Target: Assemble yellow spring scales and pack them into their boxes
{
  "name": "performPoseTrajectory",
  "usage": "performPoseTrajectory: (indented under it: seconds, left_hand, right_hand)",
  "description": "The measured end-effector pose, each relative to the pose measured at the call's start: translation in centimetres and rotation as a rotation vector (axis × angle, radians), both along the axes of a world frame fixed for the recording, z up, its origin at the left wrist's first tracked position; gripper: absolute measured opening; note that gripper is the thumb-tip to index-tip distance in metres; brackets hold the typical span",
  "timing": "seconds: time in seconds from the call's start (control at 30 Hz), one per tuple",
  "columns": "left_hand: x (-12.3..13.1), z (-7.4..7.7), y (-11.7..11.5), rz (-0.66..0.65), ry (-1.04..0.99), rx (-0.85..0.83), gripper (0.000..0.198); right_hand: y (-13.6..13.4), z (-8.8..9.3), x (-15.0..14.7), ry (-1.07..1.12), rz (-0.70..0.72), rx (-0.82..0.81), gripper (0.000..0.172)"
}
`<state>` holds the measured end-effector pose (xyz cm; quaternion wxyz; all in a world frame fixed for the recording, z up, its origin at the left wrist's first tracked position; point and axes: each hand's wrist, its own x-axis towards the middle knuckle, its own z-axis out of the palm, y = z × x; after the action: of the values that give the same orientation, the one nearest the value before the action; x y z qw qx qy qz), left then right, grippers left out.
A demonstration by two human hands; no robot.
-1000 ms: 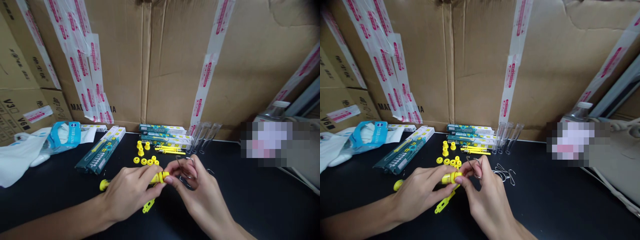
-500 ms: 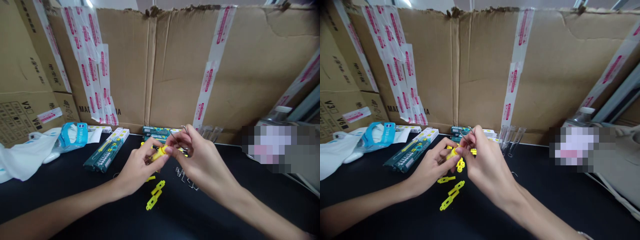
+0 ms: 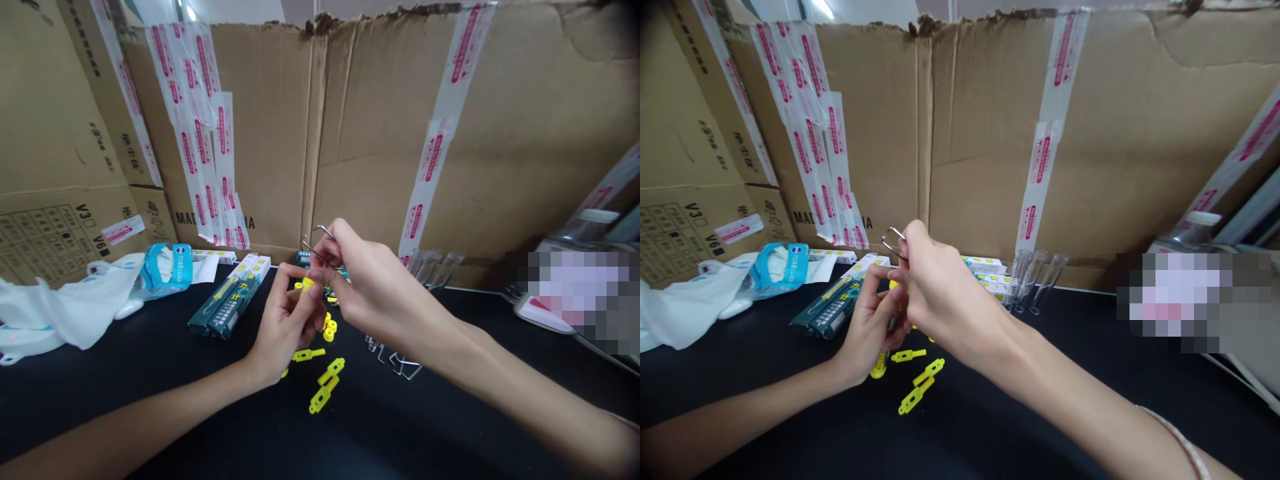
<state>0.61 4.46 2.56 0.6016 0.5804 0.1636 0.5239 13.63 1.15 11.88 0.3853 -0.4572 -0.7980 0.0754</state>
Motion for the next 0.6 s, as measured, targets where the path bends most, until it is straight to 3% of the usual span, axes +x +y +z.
performPoseTrajectory:
  seconds: [0.23, 0.47, 0.6]
  left_hand:
    - [0.0, -0.3, 0.1, 0.036, 0.003, 0.004, 0.033]
    - [-0.8, -0.2, -1.0, 0.204, -0.04, 0.0, 0.031]
    - [-1.2, -0.5, -1.6, 0.25, -0.041, 0.036, 0.032]
  right_hand:
    - [0.5, -0.5, 0.6, 0.097, 0.051, -0.007, 0.036]
    - [0.8, 0.1, -0.9, 0.218, 0.169, -0.066, 0.04]
    - [0.4, 0.2, -1.3, 0.18, 0.183, -0.081, 0.036]
